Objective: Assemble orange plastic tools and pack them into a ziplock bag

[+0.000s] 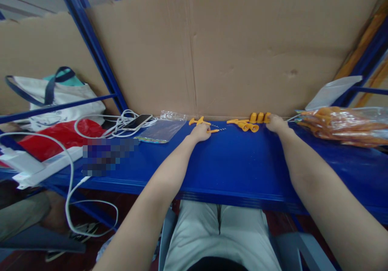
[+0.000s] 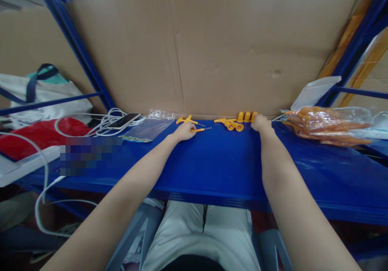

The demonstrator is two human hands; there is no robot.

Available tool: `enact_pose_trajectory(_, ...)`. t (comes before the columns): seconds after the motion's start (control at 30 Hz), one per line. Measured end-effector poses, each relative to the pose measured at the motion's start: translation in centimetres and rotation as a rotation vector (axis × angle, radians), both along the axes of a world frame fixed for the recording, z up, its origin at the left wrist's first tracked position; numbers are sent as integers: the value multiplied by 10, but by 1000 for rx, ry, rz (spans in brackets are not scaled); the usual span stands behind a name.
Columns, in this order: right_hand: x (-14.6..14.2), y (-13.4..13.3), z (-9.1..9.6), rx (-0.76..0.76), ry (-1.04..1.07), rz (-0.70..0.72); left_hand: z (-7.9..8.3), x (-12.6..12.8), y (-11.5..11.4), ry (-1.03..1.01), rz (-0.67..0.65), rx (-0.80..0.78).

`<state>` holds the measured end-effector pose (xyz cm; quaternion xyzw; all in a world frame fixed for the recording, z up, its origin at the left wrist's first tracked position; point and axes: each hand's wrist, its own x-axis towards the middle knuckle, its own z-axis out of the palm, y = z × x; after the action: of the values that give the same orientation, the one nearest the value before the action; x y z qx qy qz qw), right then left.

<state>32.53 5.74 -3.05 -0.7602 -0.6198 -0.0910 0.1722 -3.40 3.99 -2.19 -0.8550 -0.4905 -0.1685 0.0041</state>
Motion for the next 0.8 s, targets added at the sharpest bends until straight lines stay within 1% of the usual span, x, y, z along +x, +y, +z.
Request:
enact_pose_trajectory(0.07,-1,-2,1,-22,29,-57,0,0,0,8,-8,8)
enact_pose_trajectory(0.1,-2,-3,2,-10,38,-69,0,0,0,8,-10,11)
enact_pose_trajectory(0.2,-5,-4,4,54,48,-34,0,1,0,6,-2,11)
enact_pose_trajectory(0.27,-7,-1,5,30,46,-19,0,1,0,5,1,11)
enact_pose_trajectory(0.37,-7,6,6,-41,21,-23,-1,1,0,10,-1,20)
enact_pose_trajectory(0.5,-6,11,9,11,-48,-55,-2,1,0,2,1,23)
enact_pose_trajectory(0.67,-5,8,17,29,-120,-134,0,1,-1,24,8,12)
enact_pose_trajectory(0.8,-2,4,24,31,-101,-155,0,2,-2,18,12,11)
